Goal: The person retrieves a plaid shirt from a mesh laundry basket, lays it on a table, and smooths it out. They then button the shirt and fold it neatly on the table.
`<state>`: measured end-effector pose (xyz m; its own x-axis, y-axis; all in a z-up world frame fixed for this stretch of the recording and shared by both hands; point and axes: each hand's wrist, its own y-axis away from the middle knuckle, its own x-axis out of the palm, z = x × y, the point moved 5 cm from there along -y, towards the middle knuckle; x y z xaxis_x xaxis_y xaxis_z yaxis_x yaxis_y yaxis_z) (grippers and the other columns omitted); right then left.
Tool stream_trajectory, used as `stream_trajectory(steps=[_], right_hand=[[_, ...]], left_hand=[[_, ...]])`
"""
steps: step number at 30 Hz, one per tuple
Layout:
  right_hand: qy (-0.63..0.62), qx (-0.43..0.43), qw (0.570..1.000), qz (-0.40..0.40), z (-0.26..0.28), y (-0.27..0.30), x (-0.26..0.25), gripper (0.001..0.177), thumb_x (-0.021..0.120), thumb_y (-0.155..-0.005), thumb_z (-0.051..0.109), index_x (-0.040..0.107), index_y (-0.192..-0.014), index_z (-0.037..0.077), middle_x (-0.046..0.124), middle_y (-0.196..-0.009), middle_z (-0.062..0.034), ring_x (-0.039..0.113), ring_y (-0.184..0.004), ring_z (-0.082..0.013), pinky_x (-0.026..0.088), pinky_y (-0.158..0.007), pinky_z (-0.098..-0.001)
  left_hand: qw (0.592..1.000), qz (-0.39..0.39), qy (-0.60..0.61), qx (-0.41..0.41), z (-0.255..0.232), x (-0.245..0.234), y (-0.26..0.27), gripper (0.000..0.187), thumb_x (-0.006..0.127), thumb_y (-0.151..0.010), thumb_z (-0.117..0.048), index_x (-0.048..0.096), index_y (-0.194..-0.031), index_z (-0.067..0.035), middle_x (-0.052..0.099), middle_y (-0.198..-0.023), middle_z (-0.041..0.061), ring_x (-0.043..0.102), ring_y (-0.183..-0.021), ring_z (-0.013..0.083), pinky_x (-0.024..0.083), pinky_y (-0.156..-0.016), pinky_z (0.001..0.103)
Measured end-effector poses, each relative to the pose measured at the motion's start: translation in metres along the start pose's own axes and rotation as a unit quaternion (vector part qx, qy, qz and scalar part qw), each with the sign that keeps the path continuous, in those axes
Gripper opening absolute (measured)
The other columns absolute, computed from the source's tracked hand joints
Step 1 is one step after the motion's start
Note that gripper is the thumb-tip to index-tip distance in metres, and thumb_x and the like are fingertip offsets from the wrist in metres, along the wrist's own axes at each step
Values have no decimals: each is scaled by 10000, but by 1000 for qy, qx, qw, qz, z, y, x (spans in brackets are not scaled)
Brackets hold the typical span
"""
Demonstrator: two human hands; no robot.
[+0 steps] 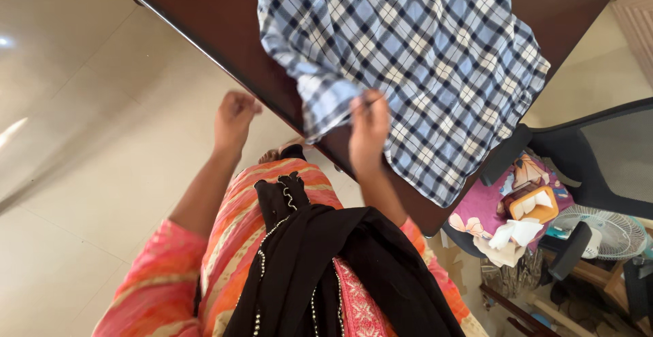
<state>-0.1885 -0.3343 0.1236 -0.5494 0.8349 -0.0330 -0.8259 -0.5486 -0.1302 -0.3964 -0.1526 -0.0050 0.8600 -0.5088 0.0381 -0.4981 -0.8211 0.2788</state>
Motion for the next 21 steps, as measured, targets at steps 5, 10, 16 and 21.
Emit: stream_trajectory(steps=[5, 10, 16, 21], right_hand=[[-102, 92, 985, -109, 11, -77, -45, 118, 618, -1059, 183, 619, -1123, 85, 544, -875, 32, 453, -721, -66, 383, -607, -228], [-180, 63, 979, -66, 30, -120, -67, 104, 578, -1087, 161, 608, -1077, 61, 679, -1011, -19, 651, -944, -105, 555, -876, -281], [-174, 100, 976, -89, 40, -133, -81, 90, 572, -1063, 160, 621, -1064, 84, 682, -993, -9, 662, -946, -119, 557, -881, -288], [44, 27, 997, -60, 50, -88, -59, 174, 660, -999, 141, 640, -1166, 94, 610, -1095, 39, 620, -1038, -102, 526, -938, -255]], left_hand=[[996, 58, 21, -70, -24, 51, -75, 397, 655, -933, -185, 535, -1280, -32, 738, -1014, 78, 722, -901, 155, 518, -751, 267], [987, 53, 32, -149, -44, 104, -135, 440, 638, -932, -351, 505, -1281, -118, 723, -1062, 24, 737, -877, 138, 530, -728, 301], [994, 19, -47, -100, -69, 122, -177, 413, 664, -955, -471, 587, -1117, -100, 724, -1022, 60, 709, -850, 157, 536, -709, 341], [973, 83, 14, -215, -79, 114, -171, 751, 545, -867, -731, 575, -1288, -110, 730, -1075, 115, 731, -860, 229, 552, -746, 399]])
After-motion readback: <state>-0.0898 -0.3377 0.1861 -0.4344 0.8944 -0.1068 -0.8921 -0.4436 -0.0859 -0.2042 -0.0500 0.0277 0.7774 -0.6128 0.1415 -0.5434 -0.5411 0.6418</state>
